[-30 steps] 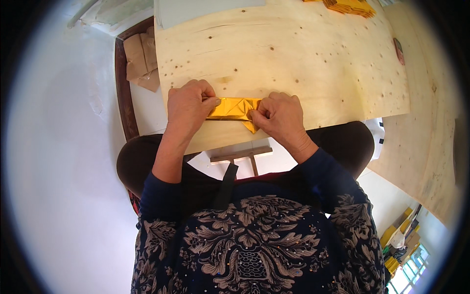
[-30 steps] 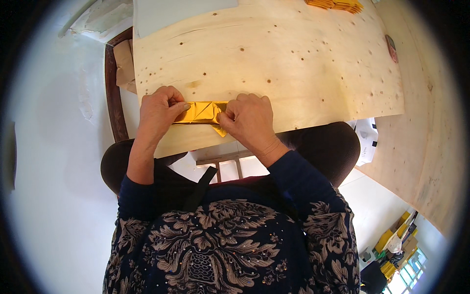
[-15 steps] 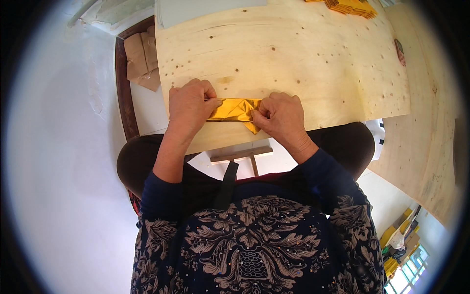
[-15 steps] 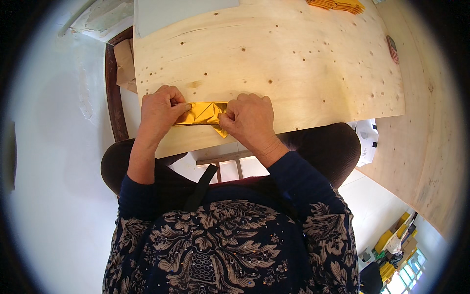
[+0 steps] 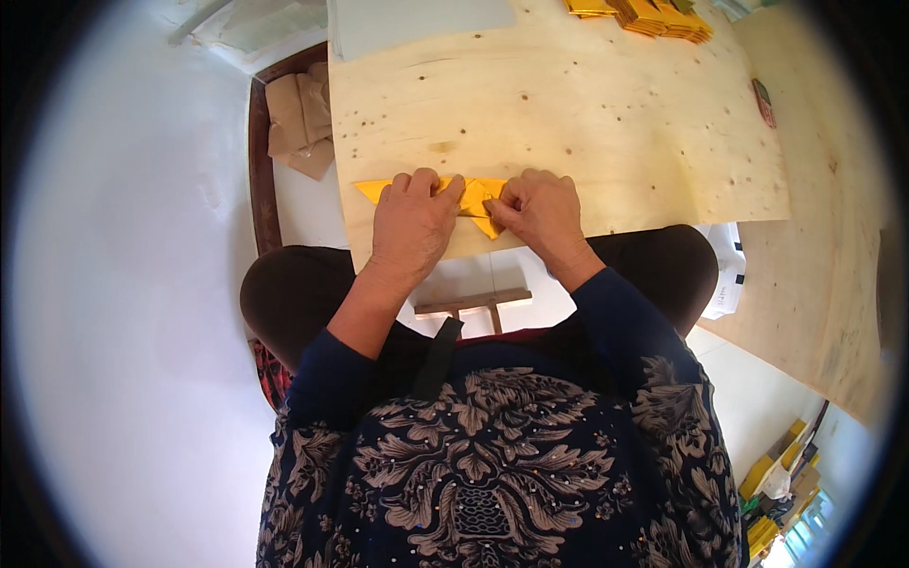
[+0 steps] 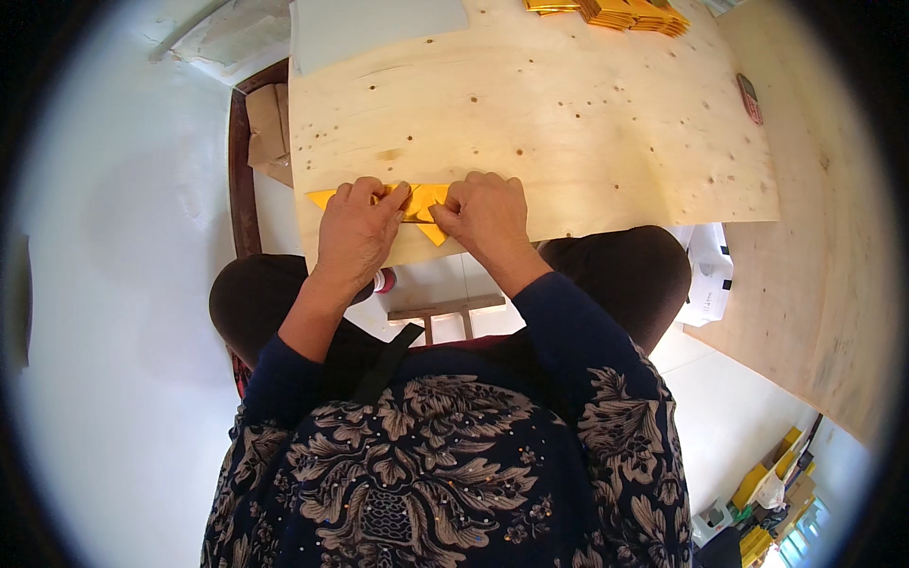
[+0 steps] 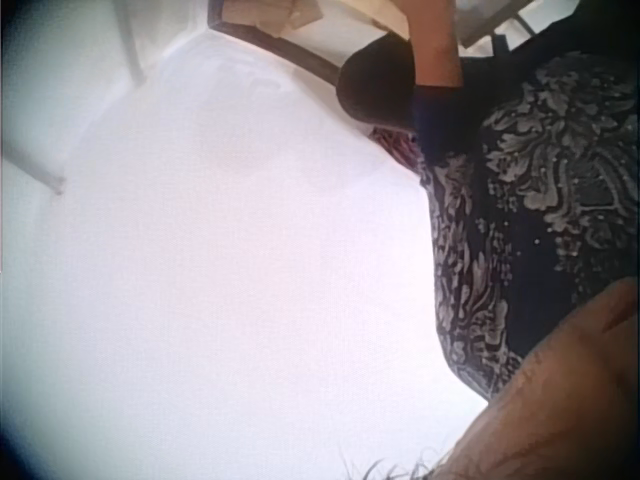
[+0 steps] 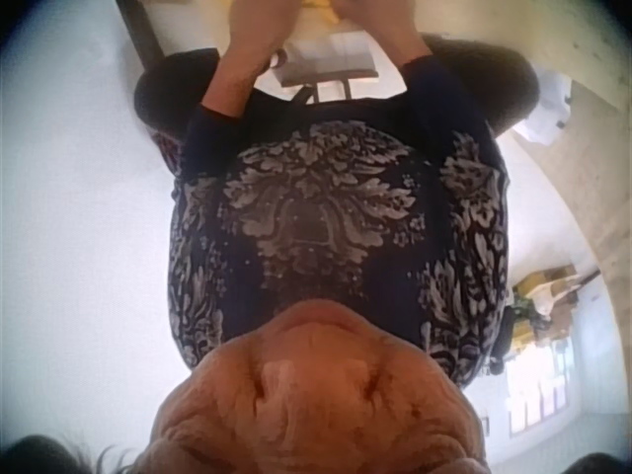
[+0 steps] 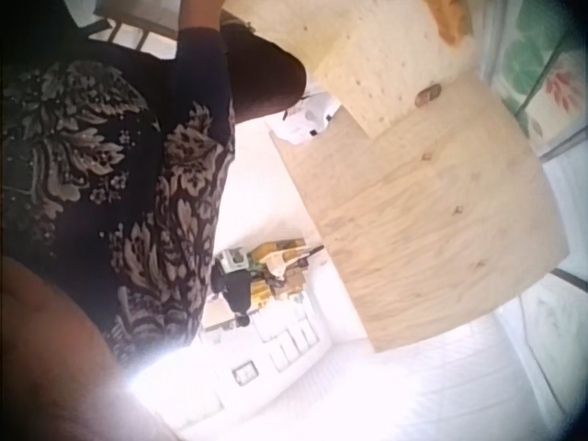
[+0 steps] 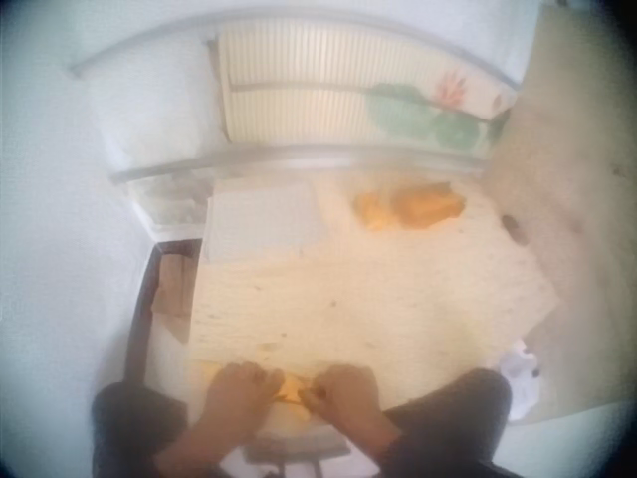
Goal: The person folds a gold-colored sheet of paper by hand on a wooden table, creating a small origami shape. The finished piece is placed with other completed items, and the person begins folding another sheet.
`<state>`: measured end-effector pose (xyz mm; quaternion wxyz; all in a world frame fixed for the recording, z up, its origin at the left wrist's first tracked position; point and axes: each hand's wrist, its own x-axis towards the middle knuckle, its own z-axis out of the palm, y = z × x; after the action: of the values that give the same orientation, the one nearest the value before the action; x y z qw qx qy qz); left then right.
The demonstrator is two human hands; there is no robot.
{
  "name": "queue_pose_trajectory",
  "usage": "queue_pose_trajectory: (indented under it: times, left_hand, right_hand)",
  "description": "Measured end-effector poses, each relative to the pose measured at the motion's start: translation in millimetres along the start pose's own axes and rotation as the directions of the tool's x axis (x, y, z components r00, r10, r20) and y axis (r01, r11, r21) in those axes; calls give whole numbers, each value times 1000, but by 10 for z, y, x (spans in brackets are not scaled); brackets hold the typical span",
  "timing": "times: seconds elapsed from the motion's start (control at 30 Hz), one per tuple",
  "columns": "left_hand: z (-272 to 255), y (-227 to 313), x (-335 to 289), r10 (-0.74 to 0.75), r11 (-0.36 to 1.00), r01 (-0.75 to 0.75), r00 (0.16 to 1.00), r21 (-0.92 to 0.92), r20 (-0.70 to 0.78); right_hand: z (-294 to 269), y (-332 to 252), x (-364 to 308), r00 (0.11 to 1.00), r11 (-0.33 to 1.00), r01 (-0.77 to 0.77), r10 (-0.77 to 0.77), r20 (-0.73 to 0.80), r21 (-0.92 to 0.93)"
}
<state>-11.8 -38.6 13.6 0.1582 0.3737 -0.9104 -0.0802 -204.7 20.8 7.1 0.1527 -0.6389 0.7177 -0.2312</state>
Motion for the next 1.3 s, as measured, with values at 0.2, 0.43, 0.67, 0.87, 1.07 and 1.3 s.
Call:
queue_pose_trajectory:
  times: [0.2, 0.43, 0.67, 0.87, 1.07, 1.3]
  left_hand:
    - [-28, 112, -65, -27, 999, 27, 1000, 34, 14]
    - [-36, 54, -128, -23, 1000, 23, 997, -3, 76]
    - [-36, -113, -330, -129, 915, 163, 985, -370, 116]
    - [42, -98, -417, -67, 997, 69, 992, -17, 108]
    - [19, -250, -469, -144, 986, 138, 988, 88, 62]
    - [-23, -320, -469, -222, 970, 210, 970, 121, 100]
  right_hand:
    - [-71, 44, -216, 961, 981, 190, -192, -198, -30]
    - [317, -296, -185, 912, 912, 410, -410, -24, 20]
    - [342, -273, -196, 887, 866, 462, -454, 86, -190]
    - [369, -298, -193, 904, 878, 428, -411, 119, -215]
    - [371, -288, -199, 896, 861, 444, -429, 115, -247]
    - [377, -282, -190, 897, 865, 443, -431, 102, -236]
